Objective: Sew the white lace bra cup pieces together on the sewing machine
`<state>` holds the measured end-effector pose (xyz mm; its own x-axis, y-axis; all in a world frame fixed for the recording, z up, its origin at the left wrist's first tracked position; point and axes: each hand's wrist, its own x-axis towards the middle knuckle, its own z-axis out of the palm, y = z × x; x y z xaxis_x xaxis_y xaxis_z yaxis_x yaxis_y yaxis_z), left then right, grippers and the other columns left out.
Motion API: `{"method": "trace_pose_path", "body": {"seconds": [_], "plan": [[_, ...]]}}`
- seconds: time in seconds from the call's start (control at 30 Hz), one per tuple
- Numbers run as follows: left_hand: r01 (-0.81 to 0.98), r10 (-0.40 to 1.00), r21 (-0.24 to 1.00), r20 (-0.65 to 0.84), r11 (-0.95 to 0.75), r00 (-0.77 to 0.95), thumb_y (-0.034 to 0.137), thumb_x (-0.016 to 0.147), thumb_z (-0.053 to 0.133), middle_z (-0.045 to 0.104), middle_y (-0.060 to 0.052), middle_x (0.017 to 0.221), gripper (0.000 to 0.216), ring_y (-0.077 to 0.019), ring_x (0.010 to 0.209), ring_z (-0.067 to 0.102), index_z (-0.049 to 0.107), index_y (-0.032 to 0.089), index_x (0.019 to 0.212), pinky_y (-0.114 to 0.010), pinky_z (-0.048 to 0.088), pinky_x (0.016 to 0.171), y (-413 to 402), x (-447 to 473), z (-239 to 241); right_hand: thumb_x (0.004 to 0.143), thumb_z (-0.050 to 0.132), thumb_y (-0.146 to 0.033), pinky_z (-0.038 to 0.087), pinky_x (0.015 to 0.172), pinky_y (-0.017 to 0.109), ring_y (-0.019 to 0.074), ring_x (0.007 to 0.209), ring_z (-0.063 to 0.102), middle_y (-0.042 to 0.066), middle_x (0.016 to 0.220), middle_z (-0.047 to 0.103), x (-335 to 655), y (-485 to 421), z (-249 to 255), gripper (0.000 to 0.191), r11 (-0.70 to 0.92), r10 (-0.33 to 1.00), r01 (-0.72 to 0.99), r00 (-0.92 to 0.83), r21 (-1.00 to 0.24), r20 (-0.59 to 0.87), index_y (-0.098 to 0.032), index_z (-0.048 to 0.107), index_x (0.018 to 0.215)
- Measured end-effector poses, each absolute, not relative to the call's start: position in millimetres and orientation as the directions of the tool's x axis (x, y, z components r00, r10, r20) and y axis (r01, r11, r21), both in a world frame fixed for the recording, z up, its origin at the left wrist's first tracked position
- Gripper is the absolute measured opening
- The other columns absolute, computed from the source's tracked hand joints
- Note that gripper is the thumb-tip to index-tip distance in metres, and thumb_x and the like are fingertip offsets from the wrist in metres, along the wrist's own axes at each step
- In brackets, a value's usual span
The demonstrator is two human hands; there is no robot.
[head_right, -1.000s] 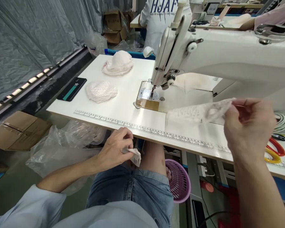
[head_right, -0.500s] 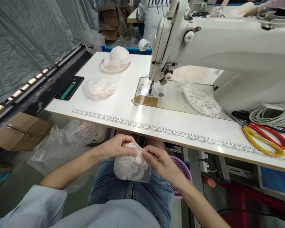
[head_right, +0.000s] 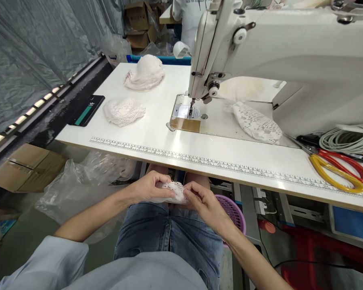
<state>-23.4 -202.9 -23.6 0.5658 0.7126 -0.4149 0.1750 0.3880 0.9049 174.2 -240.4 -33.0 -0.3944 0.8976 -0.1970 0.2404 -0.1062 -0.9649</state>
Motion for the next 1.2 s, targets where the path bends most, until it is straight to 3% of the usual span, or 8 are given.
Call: {"method": "trace_pose_path", "body": {"seconds": [0.2,0.43,0.63,0.83,1.0,1.2], "plan": [[0.181,0.749,0.906,-0.42,0.383,0.512,0.033,0.064,0.073,0.053,0.002,0.06,0.026,-0.0066,0.055,0.042,0.068,0.009,0.073,-0.019,0.032,0.051,-205.7,-18.7,-25.1,0.09,0.048,-0.04,0.05,0.061,0.024,0.0154,0.068,0.058,0.002,0.072,0.061,180.9,-245.7,-36.2,0.027,-0.11,0.904,0.22,-0.382,-0.969,-0.19,-0.019,0.057,0.075],[0.288,0.761,0.917,-0.392,0.277,0.516,0.03,0.067,0.069,0.056,-0.001,0.065,0.019,-0.0085,0.058,0.045,0.068,0.01,0.068,-0.02,0.033,0.052,-205.5,-9.8,-24.0,0.093,0.045,-0.036,0.047,0.059,0.025,0.0169,0.072,0.059,0.003,0.079,0.063,198.7,-246.5,-41.8,0.022,0.052,0.96,0.425,-0.271,-0.904,-0.072,-0.022,0.061,0.088],[0.335,0.759,0.922,-0.357,0.193,0.544,0.026,0.07,0.065,0.053,0.001,0.065,0.015,-0.0078,0.058,0.043,0.067,0.011,0.067,-0.021,0.031,0.053,-208.4,-4.0,-23.6,0.092,0.048,-0.028,0.048,0.072,0.031,0.0207,0.089,0.059,0.008,0.097,0.061,189.9,-244.6,-33.3,0.017,0.277,0.929,0.41,-0.346,-0.869,0.133,-0.024,0.058,0.105],[0.36,0.702,0.91,-0.392,0.204,0.594,0.028,0.07,0.063,0.041,0.005,0.056,0.019,-0.0062,0.055,0.033,0.061,0.011,0.06,-0.021,0.025,0.051,-209.8,-0.5,-23.8,0.093,0.043,-0.02,0.042,0.065,0.029,0.0166,0.077,0.053,0.005,0.086,0.055,181.7,-241.8,-29.6,0.012,0.411,0.859,0.478,-0.487,-0.777,0.155,-0.022,0.054,0.089],[0.36,0.623,0.88,-0.473,0.309,0.622,0.03,0.067,0.066,0.051,0.002,0.059,0.019,-0.008,0.057,0.04,0.066,0.011,0.066,-0.021,0.03,0.053,-208.2,-4.3,-26.4,0.094,0.038,-0.021,0.036,0.056,0.027,0.0132,0.062,0.044,0.001,0.074,0.047,189.4,-239.0,-32.7,0.015,0.339,0.906,0.505,-0.401,-0.793,0.132,-0.021,0.043,0.081],[0.348,0.59,0.847,-0.53,0.402,0.609,0.033,0.067,0.068,0.049,0.003,0.056,0.022,-0.007,0.054,0.038,0.067,0.011,0.065,-0.021,0.028,0.051,-203.9,-9.1,-29.4,0.095,0.04,-0.024,0.038,0.058,0.027,0.0139,0.064,0.048,0.001,0.075,0.051,198.9,-243.6,-26.1,0.015,0.288,0.914,0.446,-0.392,-0.847,0.105,-0.021,0.048,0.082]]}}
